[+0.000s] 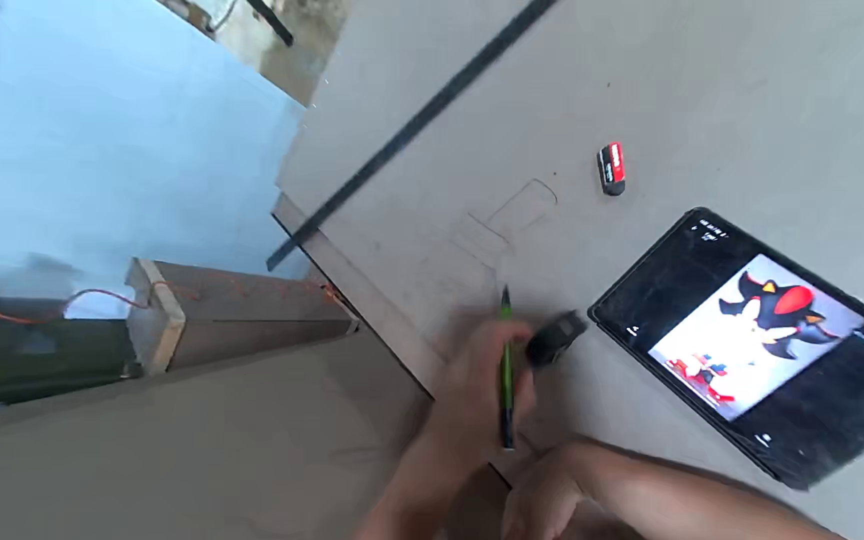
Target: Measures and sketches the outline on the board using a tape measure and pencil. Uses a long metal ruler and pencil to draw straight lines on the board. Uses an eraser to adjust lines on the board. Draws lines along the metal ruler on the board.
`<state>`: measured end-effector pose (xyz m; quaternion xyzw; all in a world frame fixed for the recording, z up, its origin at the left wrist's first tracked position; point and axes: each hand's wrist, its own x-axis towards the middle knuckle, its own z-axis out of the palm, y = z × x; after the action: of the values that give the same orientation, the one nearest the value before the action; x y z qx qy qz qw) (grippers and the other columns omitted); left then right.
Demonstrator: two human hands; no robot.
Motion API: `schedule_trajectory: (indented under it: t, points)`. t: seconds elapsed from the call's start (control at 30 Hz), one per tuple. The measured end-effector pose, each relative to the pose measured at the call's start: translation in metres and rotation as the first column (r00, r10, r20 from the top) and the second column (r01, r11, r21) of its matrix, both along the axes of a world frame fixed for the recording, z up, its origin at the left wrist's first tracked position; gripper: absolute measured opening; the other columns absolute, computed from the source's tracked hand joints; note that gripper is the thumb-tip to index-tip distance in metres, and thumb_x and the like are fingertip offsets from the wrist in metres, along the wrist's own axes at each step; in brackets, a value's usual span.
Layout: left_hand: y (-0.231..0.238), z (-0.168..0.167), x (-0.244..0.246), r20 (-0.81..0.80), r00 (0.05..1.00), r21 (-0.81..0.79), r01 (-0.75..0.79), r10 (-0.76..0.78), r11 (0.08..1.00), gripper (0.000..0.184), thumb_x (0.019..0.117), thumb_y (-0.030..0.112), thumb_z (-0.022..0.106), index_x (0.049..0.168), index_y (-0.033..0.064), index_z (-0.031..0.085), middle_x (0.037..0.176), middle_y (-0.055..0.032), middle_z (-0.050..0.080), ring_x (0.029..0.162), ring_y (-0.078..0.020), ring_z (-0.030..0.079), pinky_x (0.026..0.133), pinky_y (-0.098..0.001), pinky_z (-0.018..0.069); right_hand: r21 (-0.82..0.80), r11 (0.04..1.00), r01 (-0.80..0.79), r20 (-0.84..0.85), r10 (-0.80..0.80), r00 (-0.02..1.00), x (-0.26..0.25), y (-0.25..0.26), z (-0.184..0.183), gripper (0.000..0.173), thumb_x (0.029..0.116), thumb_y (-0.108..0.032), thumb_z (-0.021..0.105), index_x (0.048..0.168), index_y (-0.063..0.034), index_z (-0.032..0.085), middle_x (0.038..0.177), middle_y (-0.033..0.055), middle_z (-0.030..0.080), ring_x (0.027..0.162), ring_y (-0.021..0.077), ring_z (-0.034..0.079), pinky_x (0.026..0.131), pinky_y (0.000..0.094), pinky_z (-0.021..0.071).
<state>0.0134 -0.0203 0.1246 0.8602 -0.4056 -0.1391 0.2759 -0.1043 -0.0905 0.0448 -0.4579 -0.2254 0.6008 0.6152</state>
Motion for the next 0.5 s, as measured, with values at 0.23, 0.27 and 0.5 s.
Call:
schedule_trajectory:
  t: [0.23, 0.27, 0.5]
  points:
    - [0.074, -0.075, -0.037, -0.119, 0.993, -0.205, -0.043, 0.019, 0.978, 0.047, 0.0963, 0.018, 0.072, 0.139, 0.0087, 0.057, 0.135, -0.0091, 0.065, 0.115, -0.0178, 0.069, 0.096, -0.0397, 0.0609, -0.150, 0.666, 0.730, -0.152, -0.746, 0.649, -0.080, 0.005, 0.007, 0.043, 0.1020, -0.038, 0.062, 0.133, -0.0080, 0.063, 0.111, 0.0090, 0.073, 0.091, 0.0197, 0.071, 0.082, 0.0403, 0.0599]
    - [0.082, -0.067, -0.034, -0.201, 0.980, -0.225, -0.049, 0.003, 0.973, 0.047, 0.0959, 0.018, 0.073, 0.139, 0.0102, 0.057, 0.130, -0.0067, 0.068, 0.110, -0.0153, 0.070, 0.094, -0.0383, 0.0615, -0.246, 0.555, 0.795, -0.137, -0.832, 0.538, -0.100, 0.007, 0.019, 0.044, 0.1011, -0.038, 0.063, 0.134, -0.0091, 0.063, 0.112, 0.0088, 0.073, 0.092, 0.0207, 0.071, 0.082, 0.0409, 0.0602]
    - [0.143, 0.041, -0.017, -0.703, 0.530, -0.300, 0.384, -0.474, 0.873, 0.035, 0.0895, 0.020, 0.080, 0.121, 0.0070, 0.069, 0.116, -0.0053, 0.072, 0.108, -0.0150, 0.069, 0.096, -0.0377, 0.0596, -0.285, -0.127, 0.950, -0.223, -0.955, -0.195, -0.129, 0.091, 0.111, 0.086, 0.0946, -0.074, 0.048, 0.153, -0.0104, 0.045, 0.140, 0.0161, 0.061, 0.119, 0.0318, 0.065, 0.097, 0.0520, 0.0569]
